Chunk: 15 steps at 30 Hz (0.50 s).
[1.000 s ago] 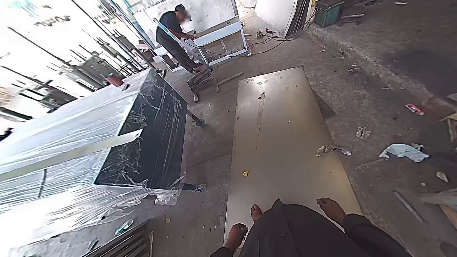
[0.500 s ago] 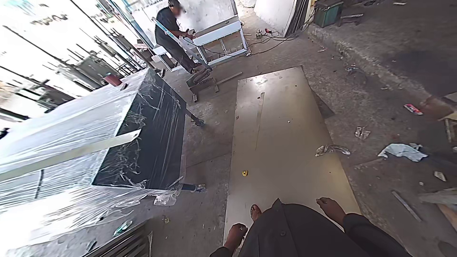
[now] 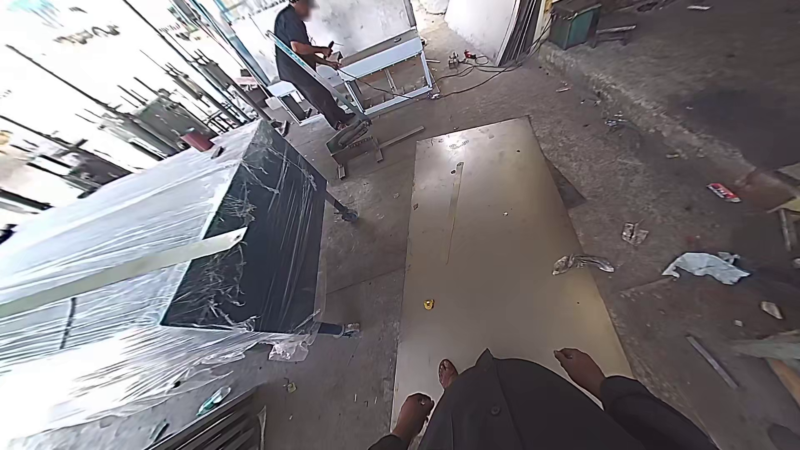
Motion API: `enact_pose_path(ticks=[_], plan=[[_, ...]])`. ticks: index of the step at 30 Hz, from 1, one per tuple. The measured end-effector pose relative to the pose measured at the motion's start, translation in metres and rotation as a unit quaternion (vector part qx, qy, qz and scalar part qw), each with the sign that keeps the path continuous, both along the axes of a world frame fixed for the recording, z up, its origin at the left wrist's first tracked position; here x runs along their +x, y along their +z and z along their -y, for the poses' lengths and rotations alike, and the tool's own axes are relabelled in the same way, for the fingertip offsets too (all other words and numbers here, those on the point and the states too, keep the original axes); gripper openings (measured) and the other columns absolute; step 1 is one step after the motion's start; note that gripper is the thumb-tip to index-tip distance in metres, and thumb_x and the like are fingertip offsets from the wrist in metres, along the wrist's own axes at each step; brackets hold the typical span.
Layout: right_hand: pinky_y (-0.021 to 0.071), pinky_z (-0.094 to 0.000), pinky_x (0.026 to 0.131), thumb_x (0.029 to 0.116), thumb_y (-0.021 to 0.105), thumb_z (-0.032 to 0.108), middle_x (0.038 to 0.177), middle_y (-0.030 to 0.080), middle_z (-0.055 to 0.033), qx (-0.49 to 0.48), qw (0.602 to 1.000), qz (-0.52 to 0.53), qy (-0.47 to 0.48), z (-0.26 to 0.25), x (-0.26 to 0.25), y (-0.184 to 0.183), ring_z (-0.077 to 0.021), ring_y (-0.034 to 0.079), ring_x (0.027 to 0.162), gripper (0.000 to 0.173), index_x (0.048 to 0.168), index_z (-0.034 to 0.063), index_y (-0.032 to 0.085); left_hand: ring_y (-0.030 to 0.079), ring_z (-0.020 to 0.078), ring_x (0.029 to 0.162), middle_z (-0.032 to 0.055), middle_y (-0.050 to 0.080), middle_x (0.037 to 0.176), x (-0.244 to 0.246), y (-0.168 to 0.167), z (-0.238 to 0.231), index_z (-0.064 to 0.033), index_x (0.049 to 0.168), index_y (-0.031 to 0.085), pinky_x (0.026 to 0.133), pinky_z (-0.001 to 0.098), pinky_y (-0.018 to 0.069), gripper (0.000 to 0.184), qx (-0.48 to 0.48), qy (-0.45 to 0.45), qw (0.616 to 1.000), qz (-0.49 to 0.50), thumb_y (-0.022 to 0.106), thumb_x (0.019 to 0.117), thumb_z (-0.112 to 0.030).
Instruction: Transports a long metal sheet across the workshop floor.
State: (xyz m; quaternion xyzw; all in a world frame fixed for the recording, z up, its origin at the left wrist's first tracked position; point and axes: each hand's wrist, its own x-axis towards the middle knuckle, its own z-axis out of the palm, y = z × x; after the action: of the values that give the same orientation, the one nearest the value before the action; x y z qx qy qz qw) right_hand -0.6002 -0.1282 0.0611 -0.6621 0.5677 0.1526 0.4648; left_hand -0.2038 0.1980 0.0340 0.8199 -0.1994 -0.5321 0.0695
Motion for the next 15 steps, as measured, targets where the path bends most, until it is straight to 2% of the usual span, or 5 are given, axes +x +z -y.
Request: enact_pose_path(ticks=[7,15], plan=[[0.0496,-0.0567,0.097,0.1097,0.044,0.042,0.108,0.074,-0.0188,0.001,1.000,0.002,-0.005,0.0018,0.0018,0.0001,-0.0337,0.069,0.107,0.048,0.112,0.0049,0.074,0.073,0.0278,0.102,0.0141,0.075,0.111,0.0010,0.0019,0.0023,-0.0078,0.123,0.072,0.097,0.0512,0.0563,0.040,-0.001,-0.001,1.000,-0.001,0.060,0.1023,-0.040],[0.0497,-0.0566,0.098,0.1096,0.043,0.043,0.111,0.074,-0.0188,0.002,1.000,-0.003,-0.001,0.0050,0.0028,0.0030,-0.0335,0.069,0.109,0.049,0.113,0.0055,0.074,0.074,0.0272,0.098,0.0135,0.076,0.107,0.0028,-0.0053,0.0042,-0.0083,0.119,0.074,0.094,0.0514,0.0575,0.039,-0.008,-0.004,1.000,0.002,0.060,0.1019,-0.041]])
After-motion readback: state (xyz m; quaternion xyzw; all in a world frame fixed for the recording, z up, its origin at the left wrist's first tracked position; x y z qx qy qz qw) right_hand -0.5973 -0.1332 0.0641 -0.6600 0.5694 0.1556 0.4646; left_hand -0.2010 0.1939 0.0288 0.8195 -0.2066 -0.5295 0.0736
